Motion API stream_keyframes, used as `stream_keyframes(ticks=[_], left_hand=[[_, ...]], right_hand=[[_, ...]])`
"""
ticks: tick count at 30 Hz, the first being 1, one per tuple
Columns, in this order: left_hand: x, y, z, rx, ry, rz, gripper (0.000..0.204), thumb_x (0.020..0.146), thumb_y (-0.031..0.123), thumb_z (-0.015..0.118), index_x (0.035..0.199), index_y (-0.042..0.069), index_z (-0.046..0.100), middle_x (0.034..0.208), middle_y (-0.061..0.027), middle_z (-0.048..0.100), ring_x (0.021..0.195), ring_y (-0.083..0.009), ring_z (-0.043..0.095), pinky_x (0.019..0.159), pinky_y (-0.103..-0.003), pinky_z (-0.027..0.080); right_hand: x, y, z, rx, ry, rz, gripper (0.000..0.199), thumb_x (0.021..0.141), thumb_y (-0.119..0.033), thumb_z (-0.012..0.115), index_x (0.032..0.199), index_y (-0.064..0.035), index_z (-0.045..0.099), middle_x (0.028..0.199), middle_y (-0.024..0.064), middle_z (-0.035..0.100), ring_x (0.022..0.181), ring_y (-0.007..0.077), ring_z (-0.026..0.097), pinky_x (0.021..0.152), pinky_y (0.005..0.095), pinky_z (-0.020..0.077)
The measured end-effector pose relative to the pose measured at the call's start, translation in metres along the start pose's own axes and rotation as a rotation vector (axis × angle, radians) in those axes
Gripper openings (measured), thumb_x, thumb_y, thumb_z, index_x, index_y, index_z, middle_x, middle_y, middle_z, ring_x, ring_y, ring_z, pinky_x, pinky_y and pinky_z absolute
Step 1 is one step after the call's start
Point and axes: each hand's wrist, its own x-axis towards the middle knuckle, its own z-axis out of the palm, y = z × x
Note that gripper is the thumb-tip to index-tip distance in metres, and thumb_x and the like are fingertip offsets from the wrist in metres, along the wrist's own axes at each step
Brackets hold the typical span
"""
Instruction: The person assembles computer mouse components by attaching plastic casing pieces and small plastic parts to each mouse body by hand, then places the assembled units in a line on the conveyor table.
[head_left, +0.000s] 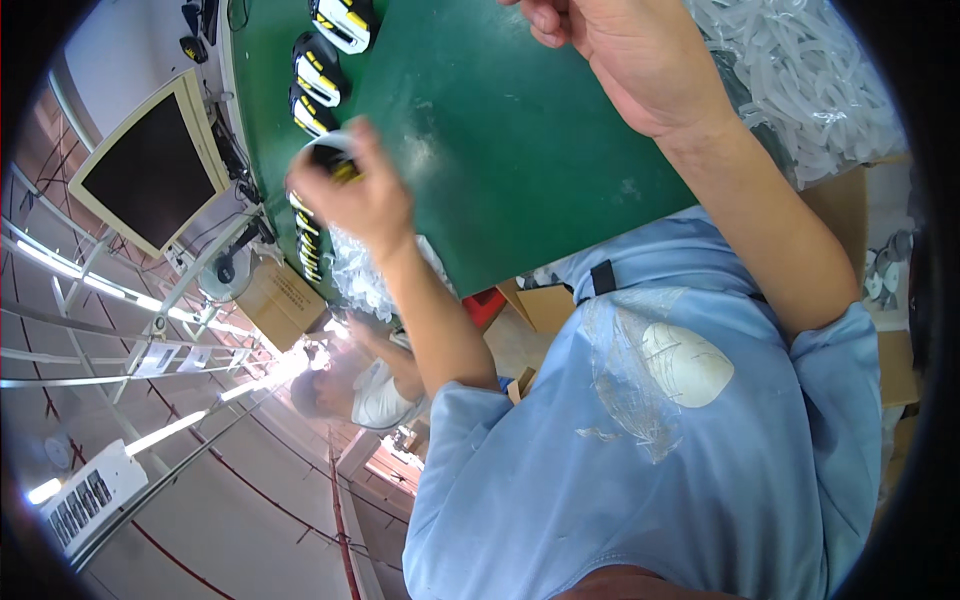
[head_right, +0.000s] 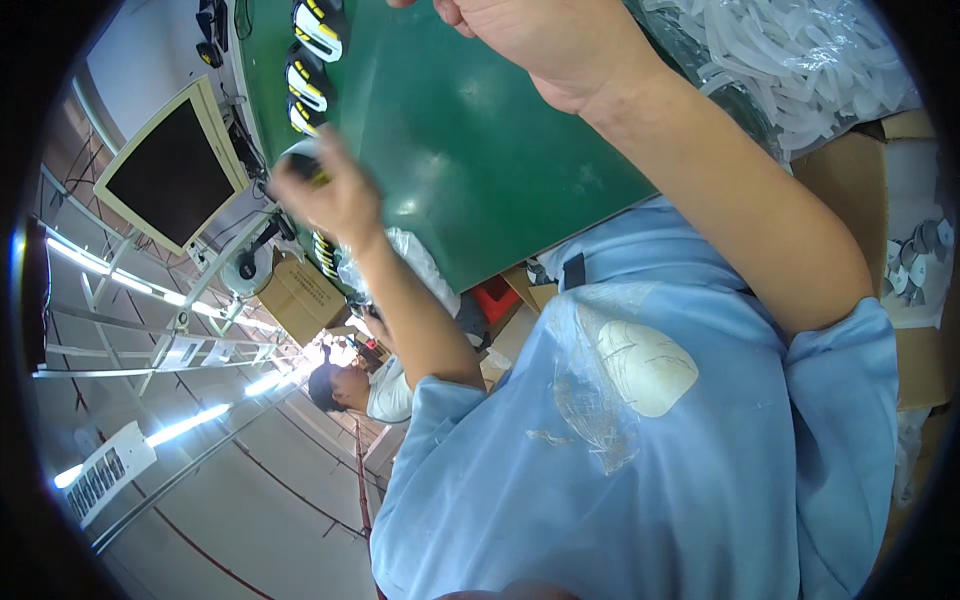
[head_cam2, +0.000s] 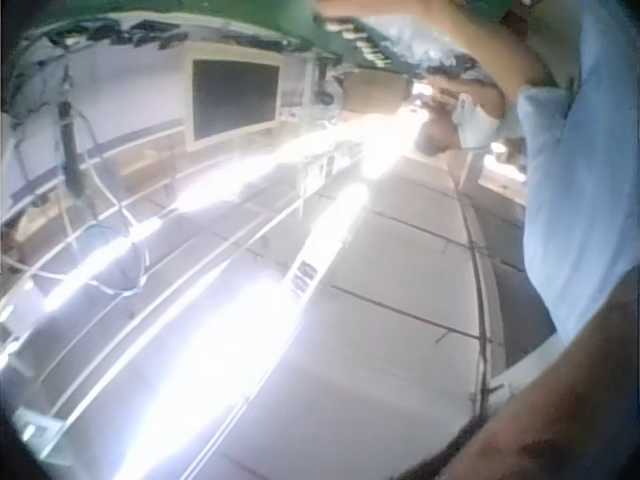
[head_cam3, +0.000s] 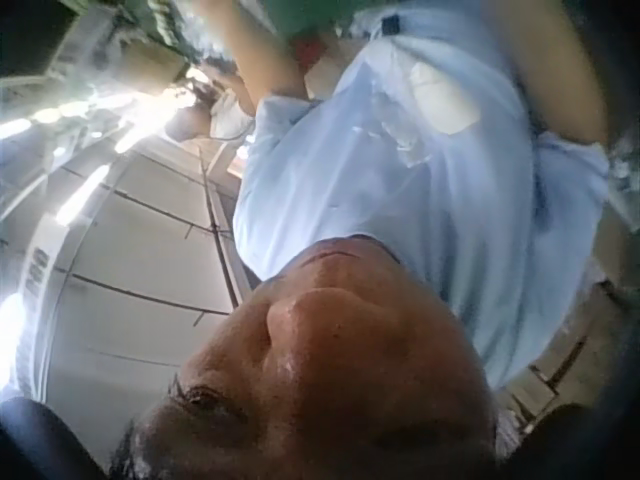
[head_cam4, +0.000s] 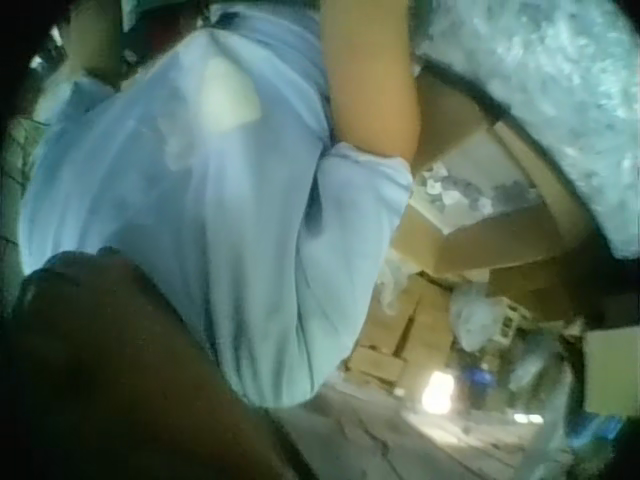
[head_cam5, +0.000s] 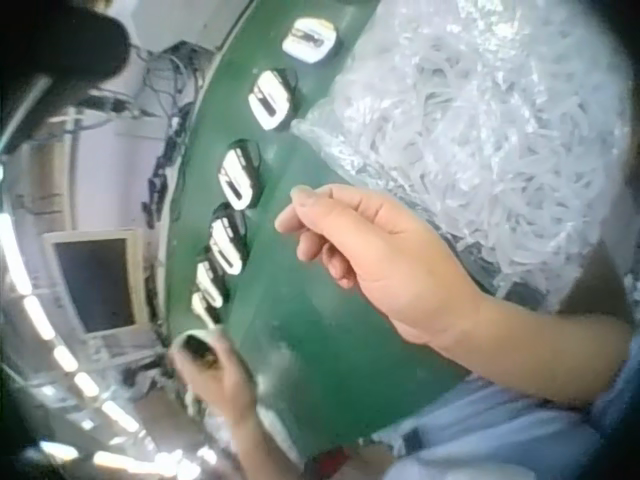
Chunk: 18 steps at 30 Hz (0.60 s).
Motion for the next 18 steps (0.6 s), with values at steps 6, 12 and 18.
stream_keyframes(ticks=[6,12,18], left_hand=[[-0.022,-0.026,-0.009,0.434,0.044,0.180,0.066,0.090,0.043,0.085,0.122,-0.008,0.060,0.104,-0.0217,0.062,0.100,-0.0417,0.057,0.090,-0.052,0.044],[-0.016,0.015,-0.051,-1.044,0.109,-0.532,0.053,0.110,0.047,0.059,0.133,-0.001,0.056,0.101,-0.0089,0.063,0.087,-0.0209,0.060,0.078,-0.035,0.053],[-0.035,0.033,-0.036,-2.101,-0.404,-0.666,0.090,0.105,0.071,0.050,0.149,-0.007,0.051,0.134,-0.0210,0.062,0.098,-0.0288,0.055,0.082,-0.042,0.051]], right_hand=[[-0.005,0.004,0.011,-0.029,-0.042,-0.026,0.030,0.115,-0.028,0.058,0.112,-0.0031,0.074,0.087,-0.0031,0.064,0.071,0.0030,0.051,0.065,0.0182,0.0417],[-0.014,0.009,-0.003,-0.174,0.007,0.011,0.027,0.115,-0.024,0.057,0.112,-0.0027,0.074,0.087,-0.0022,0.064,0.072,0.0037,0.053,0.065,0.0181,0.0422],[-0.040,0.012,0.039,-1.046,-0.461,-0.385,0.023,0.101,-0.020,0.072,0.122,-0.0104,0.077,0.100,0.0048,0.070,0.094,0.0208,0.066,0.083,0.0341,0.0543]])
